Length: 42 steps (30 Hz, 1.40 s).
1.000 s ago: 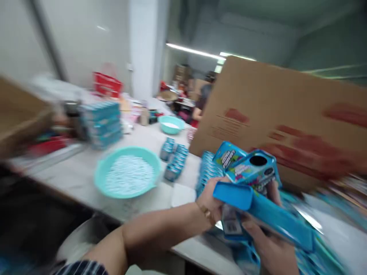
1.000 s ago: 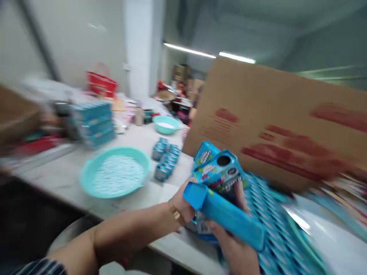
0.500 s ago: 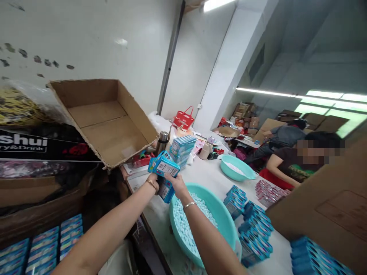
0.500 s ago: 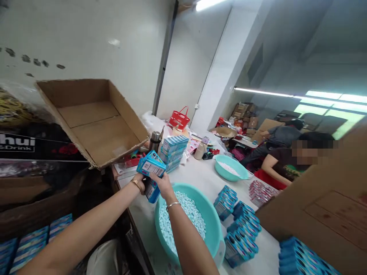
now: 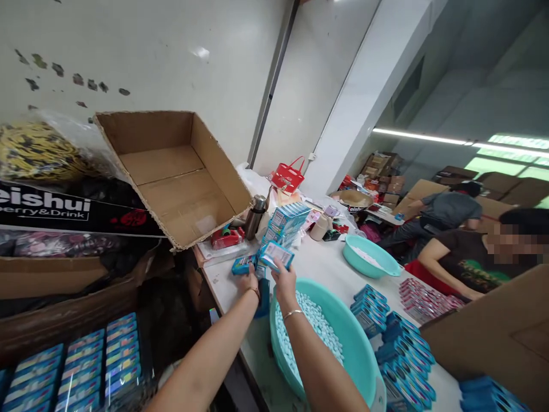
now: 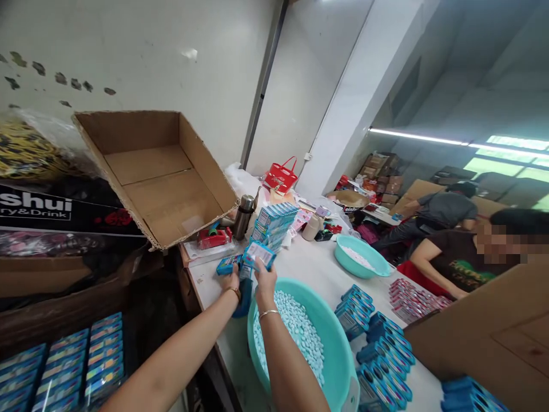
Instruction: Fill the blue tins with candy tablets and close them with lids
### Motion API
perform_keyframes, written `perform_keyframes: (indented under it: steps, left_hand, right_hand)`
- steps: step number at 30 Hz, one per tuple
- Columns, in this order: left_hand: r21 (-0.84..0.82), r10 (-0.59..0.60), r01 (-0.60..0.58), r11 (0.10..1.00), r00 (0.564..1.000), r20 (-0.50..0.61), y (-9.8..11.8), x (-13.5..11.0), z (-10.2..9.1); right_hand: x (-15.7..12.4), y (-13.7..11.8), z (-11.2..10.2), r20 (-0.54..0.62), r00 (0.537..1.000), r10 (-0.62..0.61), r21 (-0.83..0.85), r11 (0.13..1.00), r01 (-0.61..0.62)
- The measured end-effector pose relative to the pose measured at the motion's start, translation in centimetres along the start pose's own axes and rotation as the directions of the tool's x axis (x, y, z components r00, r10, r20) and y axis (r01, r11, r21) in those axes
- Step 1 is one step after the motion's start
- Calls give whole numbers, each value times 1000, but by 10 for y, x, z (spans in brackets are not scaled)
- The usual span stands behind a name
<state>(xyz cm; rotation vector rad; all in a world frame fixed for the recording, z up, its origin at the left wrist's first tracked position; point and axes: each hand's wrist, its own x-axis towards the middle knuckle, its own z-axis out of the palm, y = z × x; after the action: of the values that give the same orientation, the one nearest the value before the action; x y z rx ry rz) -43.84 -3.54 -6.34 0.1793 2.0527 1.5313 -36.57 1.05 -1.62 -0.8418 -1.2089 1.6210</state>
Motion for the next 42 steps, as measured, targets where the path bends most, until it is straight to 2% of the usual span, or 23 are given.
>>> perform_keyframes:
  steps: [2,4,8,12,14,15,17,18,19,21,23,25,27,28,29,30,32,33,34,35,38,40,42]
  left_hand:
    - [5,-11,12,1000,993,-117,-4,-6,13]
    - [-1,15,-15,1000,980,-199,-4,-12,23]
    - [-18,60,-68,998,961,-270,6,-19,26]
    - [-48,125,-142,989,957,-261,10,-47,7]
    - [-135,242,-268,954,953,-182,2,-84,-5]
    - [-287,363,-373,882,927,-92,-3,-108,-10]
    - [-522,545,-398,755,823,161,-14,-162,-17]
    - [-587,577,-346,732,772,265,-18,-188,-18]
    - [-635,554,-253,730,763,333,-19,-212,-17]
    - [-657,408,-43,752,814,414,-15,-247,-12]
    - [-641,273,92,762,852,447,-3,-261,-6]
    - [-650,258,72,756,881,398,9,-258,-2]
    - [-622,357,-112,775,889,286,17,-250,-1]
    - [-560,448,-260,787,865,228,18,-247,-1]
    - [-463,560,-429,775,806,190,17,-246,0]
    - [-350,675,-595,724,715,182,14,-247,1]
    - [-174,846,-834,523,482,228,2,-258,6]
    - [-130,886,-898,421,377,269,-6,-265,11]
    - [-105,901,-933,344,297,315,-16,-274,16]
    - [-87,902,-952,293,245,356,-25,-281,22]
    - [-38,878,-976,215,176,445,-50,-295,34]
    - [-34,867,-987,156,120,484,-58,-294,37]
    - [-42,867,-995,91,59,494,-56,-287,36]
  right_hand:
    - [-6,-18,-18,25,993,115,192,974,-118]
    - [-21,-37,-39,132,976,172,343,916,-208]
    - [-68,-66,-84,289,947,141,431,864,-260]
    - [-112,-76,-130,298,952,67,475,855,-209]
    - [-129,-75,-150,243,970,9,505,852,-135]
    - [-137,-73,-159,208,978,-28,502,861,-82]
    - [-154,-71,-172,153,983,-101,447,894,22]
    - [-162,-71,-177,149,981,-125,398,916,57]
    - [-170,-71,-181,167,977,-133,337,939,70]
    - [-187,-76,-192,249,964,-95,203,978,44]
    - [-202,-89,-206,340,940,-13,50,999,-4]
    - [-217,-107,-223,361,932,23,-144,989,32]
    - [-228,-126,-241,311,950,-4,-399,907,134]
    - [-232,-134,-249,266,964,-28,-525,834,169]
    - [-236,-139,-256,211,976,-53,-629,757,177]
    - [-238,-142,-261,145,986,-77,-702,695,158]
    - [-240,-139,-266,5,991,-135,-755,649,92]
    - [-240,-135,-266,-52,985,-163,-741,668,72]
    - [-239,-129,-265,-89,980,-177,-698,713,66]
    - [-239,-122,-263,-107,979,-175,-626,776,71]
    - [-240,-104,-255,-108,991,-74,-279,959,41]
    - [-243,-97,-252,-80,996,36,-68,997,-41]
    - [-245,-97,-249,-39,995,92,23,996,-91]
